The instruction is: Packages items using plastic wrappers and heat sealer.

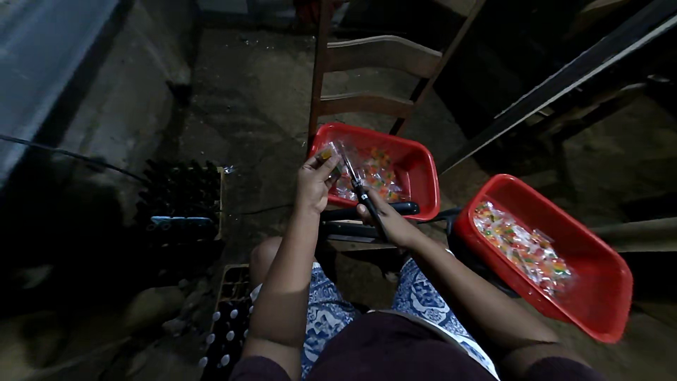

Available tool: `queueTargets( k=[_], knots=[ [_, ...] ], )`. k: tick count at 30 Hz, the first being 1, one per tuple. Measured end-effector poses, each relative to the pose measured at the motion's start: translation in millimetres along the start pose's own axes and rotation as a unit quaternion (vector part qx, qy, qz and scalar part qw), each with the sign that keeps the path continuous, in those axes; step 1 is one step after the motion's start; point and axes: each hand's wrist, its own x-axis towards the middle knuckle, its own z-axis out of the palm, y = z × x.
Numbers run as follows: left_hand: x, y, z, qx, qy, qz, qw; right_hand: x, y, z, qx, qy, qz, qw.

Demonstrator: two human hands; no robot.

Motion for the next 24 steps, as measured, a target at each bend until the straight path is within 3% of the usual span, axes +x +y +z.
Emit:
queueTargets(
  k=[24],
  knots=[
    [16,-6,-6,0.007,0.042,-0.020,0.999,15,10,7,0.012,0.052,0.000,0.999]
  ],
)
